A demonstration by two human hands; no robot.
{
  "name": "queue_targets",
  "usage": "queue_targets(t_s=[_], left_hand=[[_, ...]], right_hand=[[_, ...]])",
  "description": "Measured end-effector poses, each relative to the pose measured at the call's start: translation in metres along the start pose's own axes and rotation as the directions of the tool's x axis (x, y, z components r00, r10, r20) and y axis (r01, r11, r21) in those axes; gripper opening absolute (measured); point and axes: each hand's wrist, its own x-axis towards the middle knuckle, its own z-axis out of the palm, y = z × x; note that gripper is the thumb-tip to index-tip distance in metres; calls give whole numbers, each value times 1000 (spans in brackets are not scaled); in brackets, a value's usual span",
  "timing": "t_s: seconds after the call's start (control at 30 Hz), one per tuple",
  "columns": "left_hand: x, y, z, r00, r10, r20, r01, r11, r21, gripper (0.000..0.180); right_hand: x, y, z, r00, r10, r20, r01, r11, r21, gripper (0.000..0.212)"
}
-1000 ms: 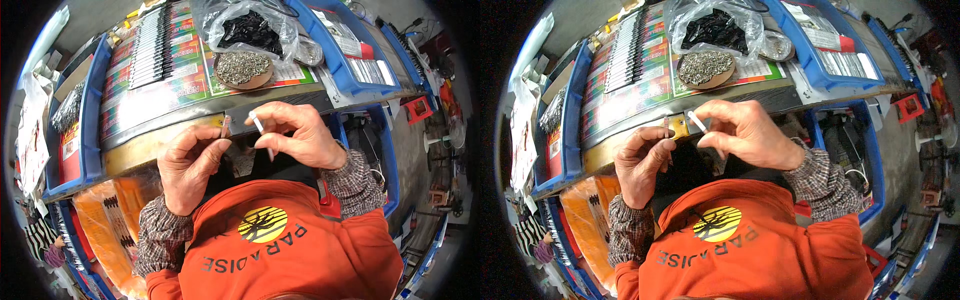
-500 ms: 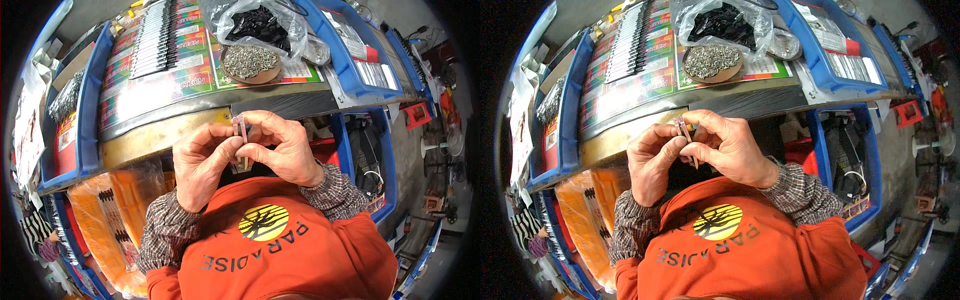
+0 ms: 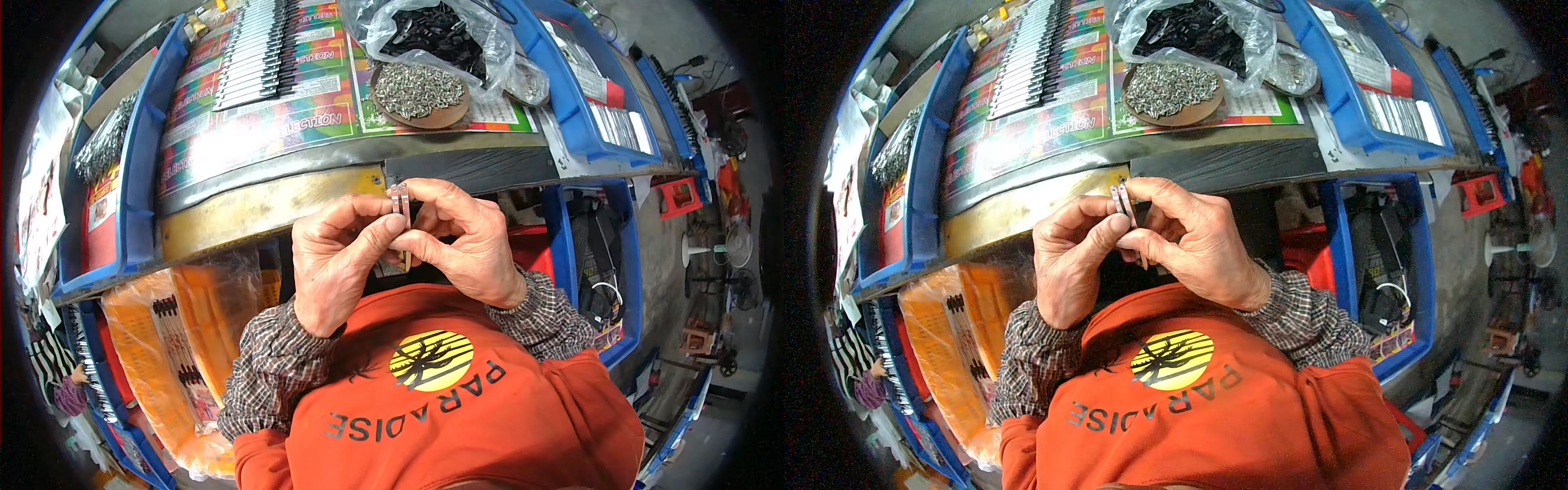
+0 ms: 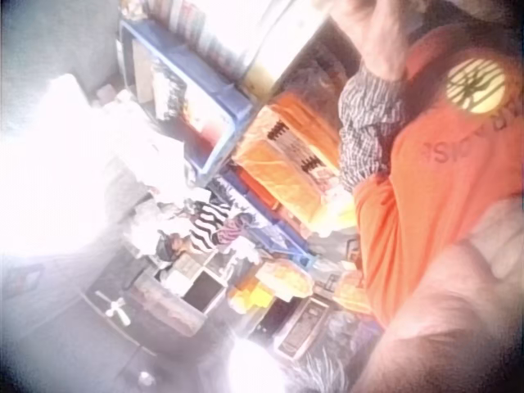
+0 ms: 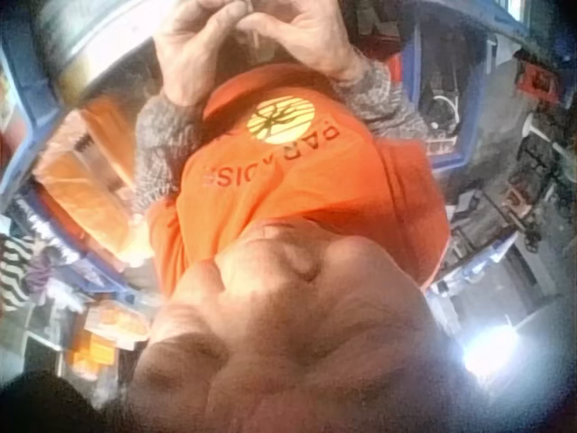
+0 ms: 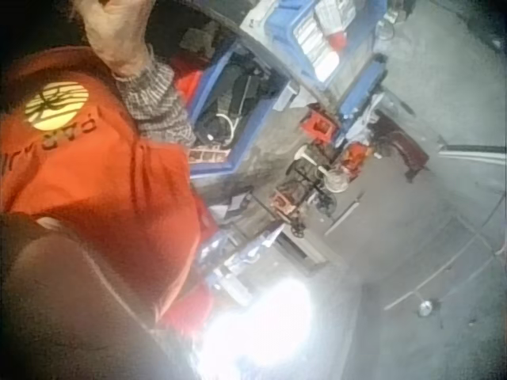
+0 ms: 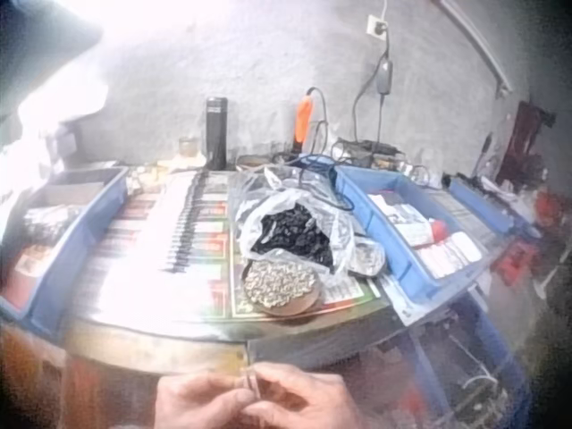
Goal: The person assembles small metal pins and plastic frames by hand at a production workstation.
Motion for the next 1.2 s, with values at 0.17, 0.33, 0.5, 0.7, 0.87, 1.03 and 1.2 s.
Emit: queue_targets(t_s=[0.17,0.33,0.5,0.7,0.87,1.03,1.2], left_hand=[[1,-5,-4,1000,5,26,-4,999,-49,13],[2,-6,-5,999,-9,48,13,997,-72,11],[4,-8,-7,998,-24,51,28,996,-89,9],[5,-9,-7,997,-55,50,60,993,-102,9],[7,-12,-8,995,-76,68,86,985,-153,9],[7,-12,-7,995,-78,63,87,983,-159,9],[8,-12,-6,995,-85,56,92,986,-141,9]], right_hand=[[0,2,1,999,44,26,-46,997,56,44],[0,2,2,997,73,25,-75,996,57,43],[1,2,3,997,78,9,-78,996,39,42],[4,2,1,997,69,35,-68,998,-13,41],[4,2,0,994,102,45,-104,994,32,42],[4,3,0,994,95,54,-99,993,63,43],[4,6,1,993,110,45,-114,989,90,42]])
